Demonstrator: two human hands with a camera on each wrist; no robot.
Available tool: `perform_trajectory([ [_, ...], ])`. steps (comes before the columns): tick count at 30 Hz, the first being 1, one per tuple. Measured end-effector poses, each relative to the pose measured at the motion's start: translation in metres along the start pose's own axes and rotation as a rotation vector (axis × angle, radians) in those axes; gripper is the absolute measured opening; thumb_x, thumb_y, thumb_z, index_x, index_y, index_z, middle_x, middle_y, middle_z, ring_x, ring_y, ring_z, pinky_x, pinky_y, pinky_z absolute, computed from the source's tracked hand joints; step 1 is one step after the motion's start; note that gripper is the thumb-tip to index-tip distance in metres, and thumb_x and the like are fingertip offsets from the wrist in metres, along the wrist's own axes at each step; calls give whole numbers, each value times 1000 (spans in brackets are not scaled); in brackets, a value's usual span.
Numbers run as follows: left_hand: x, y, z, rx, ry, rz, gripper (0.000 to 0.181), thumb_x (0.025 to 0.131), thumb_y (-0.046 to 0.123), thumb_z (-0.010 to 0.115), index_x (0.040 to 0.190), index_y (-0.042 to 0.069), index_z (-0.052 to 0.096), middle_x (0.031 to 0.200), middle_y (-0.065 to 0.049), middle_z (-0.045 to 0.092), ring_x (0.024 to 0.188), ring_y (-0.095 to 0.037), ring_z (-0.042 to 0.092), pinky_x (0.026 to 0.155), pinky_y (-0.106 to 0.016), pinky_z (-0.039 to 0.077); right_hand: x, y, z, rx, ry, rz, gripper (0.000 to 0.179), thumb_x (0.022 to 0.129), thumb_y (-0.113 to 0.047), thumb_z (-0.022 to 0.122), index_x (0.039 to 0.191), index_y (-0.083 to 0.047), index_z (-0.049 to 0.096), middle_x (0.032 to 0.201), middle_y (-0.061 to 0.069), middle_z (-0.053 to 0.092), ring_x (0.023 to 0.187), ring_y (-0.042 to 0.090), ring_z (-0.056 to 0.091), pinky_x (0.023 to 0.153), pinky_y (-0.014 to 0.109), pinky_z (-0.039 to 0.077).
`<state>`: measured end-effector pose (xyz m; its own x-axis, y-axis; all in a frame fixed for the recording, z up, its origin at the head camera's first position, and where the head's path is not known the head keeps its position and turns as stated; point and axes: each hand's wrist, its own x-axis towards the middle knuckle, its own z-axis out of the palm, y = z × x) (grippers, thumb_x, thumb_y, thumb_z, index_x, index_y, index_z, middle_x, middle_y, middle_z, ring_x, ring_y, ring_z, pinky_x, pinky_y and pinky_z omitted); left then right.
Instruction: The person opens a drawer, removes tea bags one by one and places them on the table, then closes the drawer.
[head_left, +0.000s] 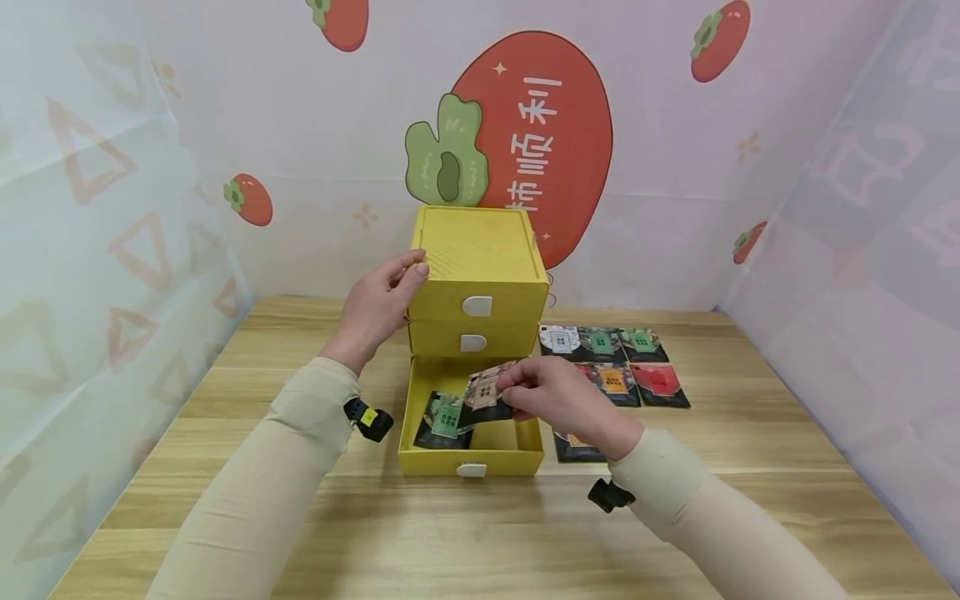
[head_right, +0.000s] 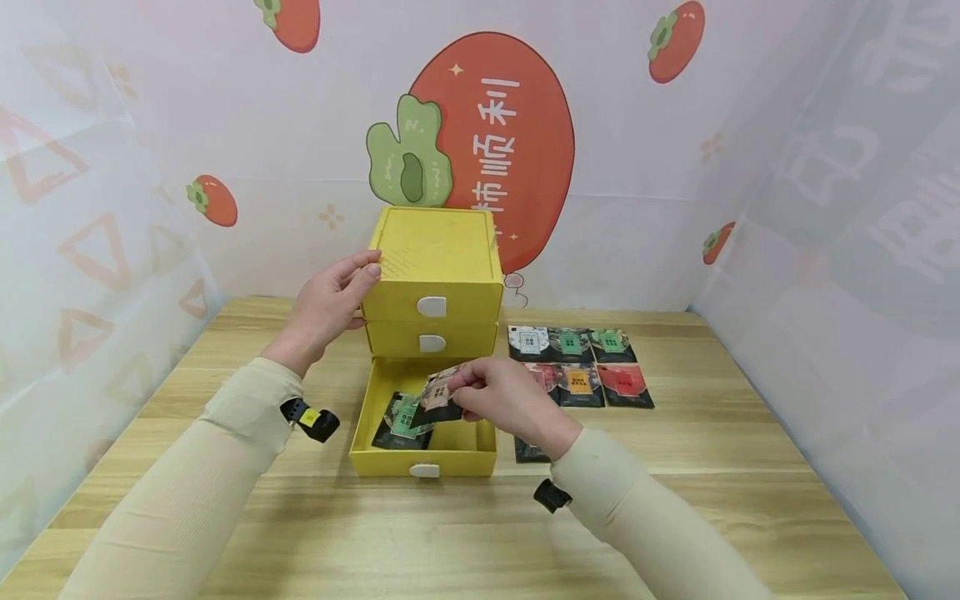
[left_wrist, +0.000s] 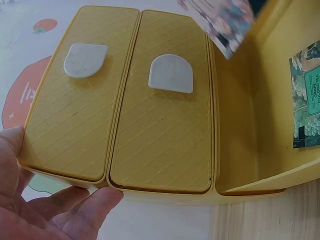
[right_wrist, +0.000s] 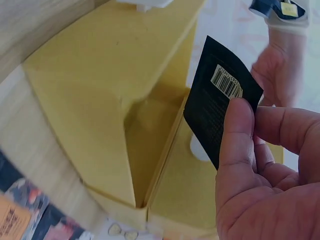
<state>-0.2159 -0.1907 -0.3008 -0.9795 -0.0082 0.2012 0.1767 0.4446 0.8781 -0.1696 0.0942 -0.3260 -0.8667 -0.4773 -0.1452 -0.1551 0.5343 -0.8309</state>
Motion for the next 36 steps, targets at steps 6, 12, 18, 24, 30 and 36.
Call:
perform_trajectory([
  [6, 1, 0, 1, 3, -6, -4, 60, 104, 62, 49, 156, 32, 50, 153, -8, 56, 125, -28, 61, 87, -47, 63, -14, 13, -20, 12, 41, 36, 15, 103, -17, 64, 114, -10, 72, 114, 8, 71, 85, 21, 70, 78, 36, 62],
  [12, 2, 0, 1, 5, -4, -3, 60, 104, 63, 49, 156, 32, 50, 152, -7, 57, 122, -28, 63, 88, -49, 62, -27, 34, -43, 36, 89, 64, 20, 103, -13, 61, 119, -4, 70, 114, 12, 70, 90, 23, 71, 82, 36, 63],
  [18, 3, 0, 2, 14, -4, -5, 60, 104, 63, 48, 157, 33, 49, 153, -7, 56, 123, -28, 62, 89, -48, 62, -37, 60, -64, 40, 163, 61, 26, 102, -7, 58, 126, 4, 63, 116, 18, 69, 95, 21, 70, 80, 34, 64],
  [24, 3, -1, 2, -5, -16, -15, 61, 104, 63, 48, 158, 33, 48, 155, -5, 55, 134, -26, 56, 91, -50, 61, -47, 90, -83, 44, 197, 95, 33, 104, -7, 58, 133, 9, 58, 122, 22, 66, 97, 18, 68, 79, 31, 63],
  [30, 3, 0, 1, 11, -22, -15, 61, 105, 63, 47, 158, 33, 47, 156, -6, 53, 138, -28, 53, 93, -52, 61, -61, 118, -97, 66, 192, 135, 35, 105, -5, 56, 134, 13, 53, 123, 24, 64, 95, 13, 66, 77, 32, 62],
  [36, 3, -1, 1, 11, -20, -16, 62, 104, 64, 47, 158, 33, 47, 156, -5, 53, 137, -28, 54, 93, -55, 60, -70, 139, -102, 73, 183, 205, 36, 104, -5, 55, 134, 16, 52, 124, 27, 65, 93, 15, 67, 77, 36, 63],
])
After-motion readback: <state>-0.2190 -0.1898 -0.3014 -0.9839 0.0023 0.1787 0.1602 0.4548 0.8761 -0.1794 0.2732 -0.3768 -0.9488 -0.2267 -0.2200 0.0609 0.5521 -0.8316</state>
